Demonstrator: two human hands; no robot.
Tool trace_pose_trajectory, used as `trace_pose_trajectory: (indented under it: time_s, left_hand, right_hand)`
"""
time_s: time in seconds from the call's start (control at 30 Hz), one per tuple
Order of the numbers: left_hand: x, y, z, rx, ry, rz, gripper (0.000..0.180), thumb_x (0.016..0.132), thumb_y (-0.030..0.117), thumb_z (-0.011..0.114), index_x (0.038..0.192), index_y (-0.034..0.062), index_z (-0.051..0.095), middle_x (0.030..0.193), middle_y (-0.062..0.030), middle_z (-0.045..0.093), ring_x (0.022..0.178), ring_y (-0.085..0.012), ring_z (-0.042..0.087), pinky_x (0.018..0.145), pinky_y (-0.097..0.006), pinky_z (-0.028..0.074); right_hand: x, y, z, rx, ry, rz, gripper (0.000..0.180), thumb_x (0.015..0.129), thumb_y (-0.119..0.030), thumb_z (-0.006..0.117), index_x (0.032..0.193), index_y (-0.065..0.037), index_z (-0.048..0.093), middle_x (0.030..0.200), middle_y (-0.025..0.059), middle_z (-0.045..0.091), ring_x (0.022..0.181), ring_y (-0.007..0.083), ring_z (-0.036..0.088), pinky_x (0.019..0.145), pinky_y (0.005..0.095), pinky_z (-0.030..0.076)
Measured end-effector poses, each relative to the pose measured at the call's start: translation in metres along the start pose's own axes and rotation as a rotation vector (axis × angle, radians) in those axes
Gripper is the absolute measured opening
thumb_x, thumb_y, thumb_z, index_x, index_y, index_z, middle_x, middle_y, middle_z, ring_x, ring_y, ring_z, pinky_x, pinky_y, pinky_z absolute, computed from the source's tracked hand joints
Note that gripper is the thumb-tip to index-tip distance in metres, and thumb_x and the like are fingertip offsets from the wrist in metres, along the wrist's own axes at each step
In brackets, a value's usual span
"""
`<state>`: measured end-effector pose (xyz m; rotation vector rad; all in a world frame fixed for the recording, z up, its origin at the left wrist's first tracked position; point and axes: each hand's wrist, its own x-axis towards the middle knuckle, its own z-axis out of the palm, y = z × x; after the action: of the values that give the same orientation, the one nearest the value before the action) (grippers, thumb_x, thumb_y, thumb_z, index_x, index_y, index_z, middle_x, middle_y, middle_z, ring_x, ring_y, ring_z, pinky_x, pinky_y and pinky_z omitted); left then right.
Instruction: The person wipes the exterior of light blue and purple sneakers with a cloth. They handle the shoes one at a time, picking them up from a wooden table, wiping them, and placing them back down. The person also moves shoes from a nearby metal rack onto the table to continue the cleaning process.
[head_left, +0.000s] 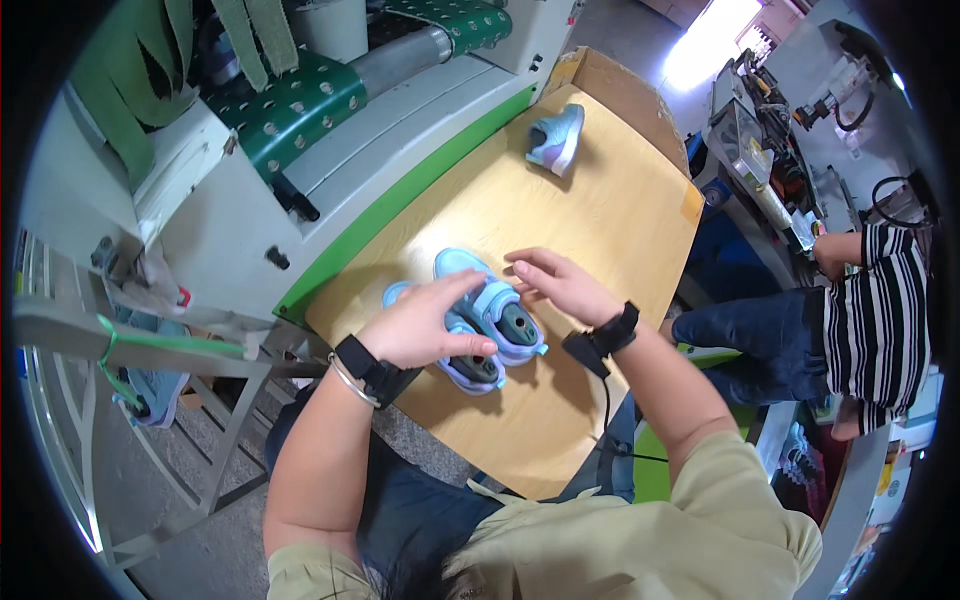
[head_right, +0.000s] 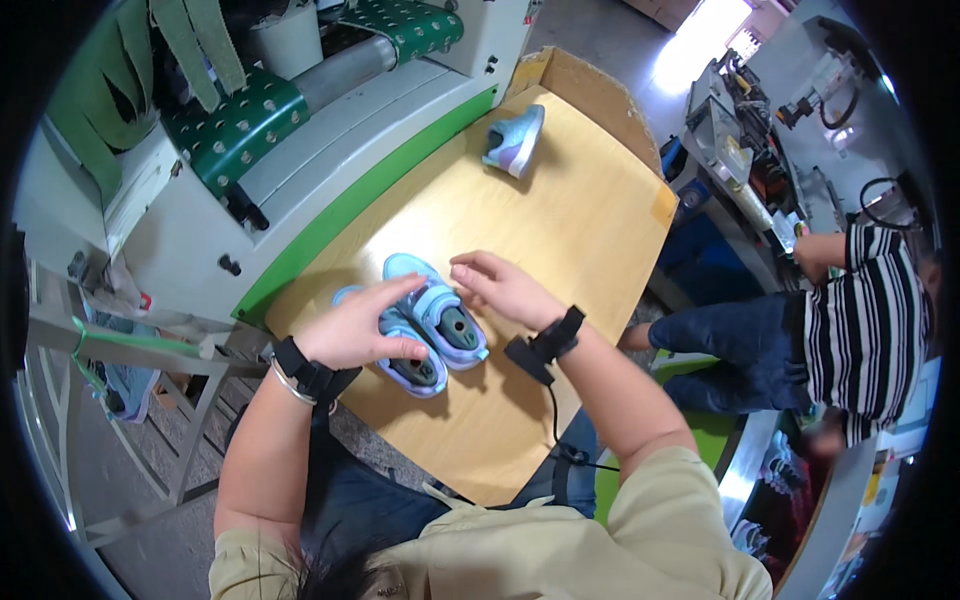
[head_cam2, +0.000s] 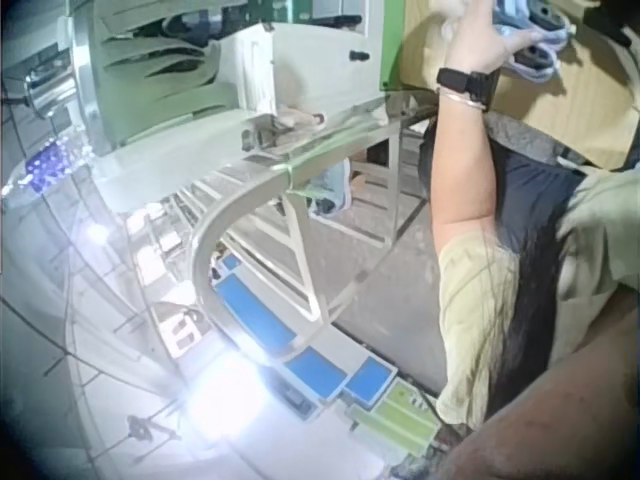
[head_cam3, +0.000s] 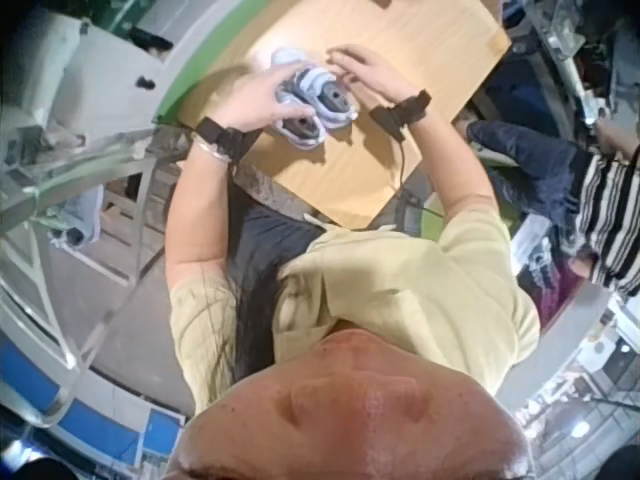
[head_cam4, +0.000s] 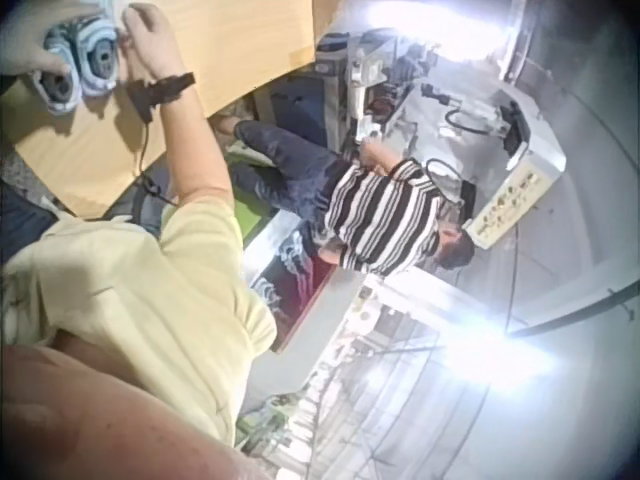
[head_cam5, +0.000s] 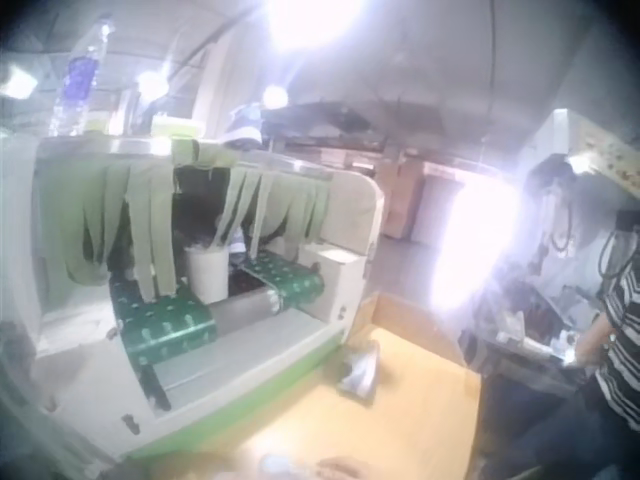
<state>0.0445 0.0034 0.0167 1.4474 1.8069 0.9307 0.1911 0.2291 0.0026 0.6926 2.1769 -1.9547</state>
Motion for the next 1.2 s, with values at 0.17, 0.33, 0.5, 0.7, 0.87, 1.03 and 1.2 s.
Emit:
trace_pose_trajectory:
  time_s: [0.17,0.33,0.5,0.7,0.87,1.03,1.2]
  left_hand:
    - [0.005,0.004,-0.001,0.036,0.010,0.008,0.077,0.080,0.045,0.077,0.141,0.0067,0.049,0.140,-0.0172,0.055,0.129,-0.0343,0.053,0.107,-0.045,0.041]
    - [0.014,0.024,-0.015,-0.009,-0.015,-0.103,0.071,0.084,0.038,0.075,0.141,0.0043,0.049,0.131,-0.0231,0.061,0.121,-0.0384,0.059,0.102,-0.041,0.046]
    - [0.007,0.022,-0.010,0.024,0.022,-0.119,0.068,0.086,0.036,0.073,0.141,0.0042,0.049,0.131,-0.0230,0.060,0.120,-0.0388,0.059,0.101,-0.042,0.047]
    - [0.012,0.010,0.001,0.049,0.055,-0.033,0.068,0.087,0.034,0.072,0.141,0.0026,0.047,0.130,-0.0226,0.060,0.120,-0.0388,0.058,0.102,-0.043,0.046]
    - [0.009,0.015,0.003,0.081,0.043,-0.053,0.065,0.088,0.033,0.072,0.142,0.0041,0.048,0.135,-0.0232,0.057,0.122,-0.0383,0.057,0.104,-0.042,0.045]
    - [0.007,0.014,0.003,0.074,-0.005,-0.039,0.067,0.089,0.032,0.072,0.143,0.0023,0.047,0.139,-0.0228,0.055,0.129,-0.0348,0.054,0.107,-0.039,0.043]
    - [0.004,0.021,-0.004,0.002,-0.035,-0.065,0.067,0.088,0.030,0.074,0.142,0.0001,0.048,0.143,-0.0225,0.052,0.133,-0.0313,0.052,0.110,-0.038,0.040]
  right_hand:
    - [0.098,-0.009,-0.076,-0.762,0.404,-0.434,0.058,0.090,-0.032,0.069,0.136,0.000,0.052,0.137,0.0206,0.056,0.130,0.0342,0.052,0.107,0.0418,0.043]
    - [0.160,0.026,-0.140,-1.144,0.806,-0.229,0.093,0.079,-0.041,0.080,0.148,-0.001,0.032,0.151,0.0209,0.039,0.139,0.0360,0.040,0.112,0.0504,0.034]
    - [0.145,0.020,-0.156,-0.674,1.014,0.068,0.093,0.074,-0.041,0.085,0.141,0.004,0.039,0.137,0.0256,0.051,0.124,0.0381,0.055,0.103,0.0420,0.046]
    - [0.074,0.065,-0.153,-0.311,0.660,-0.155,0.079,0.075,-0.026,0.083,0.138,0.003,0.044,0.121,0.0155,0.062,0.110,0.0245,0.063,0.092,0.0349,0.052]
    - [-0.034,0.047,-0.028,-0.321,0.334,-0.159,0.077,0.077,-0.018,0.084,0.140,0.001,0.044,0.125,0.0139,0.060,0.120,0.0224,0.058,0.102,0.0344,0.047]
    - [-0.070,0.052,0.028,-0.153,0.329,-0.263,0.079,0.080,-0.018,0.080,0.145,-0.003,0.038,0.131,0.0192,0.059,0.125,0.0309,0.057,0.106,0.0416,0.044]
    - [-0.055,0.079,0.026,-0.325,0.411,-0.429,0.086,0.081,-0.022,0.080,0.150,-0.005,0.032,0.137,0.0223,0.055,0.129,0.0374,0.053,0.108,0.0436,0.041]
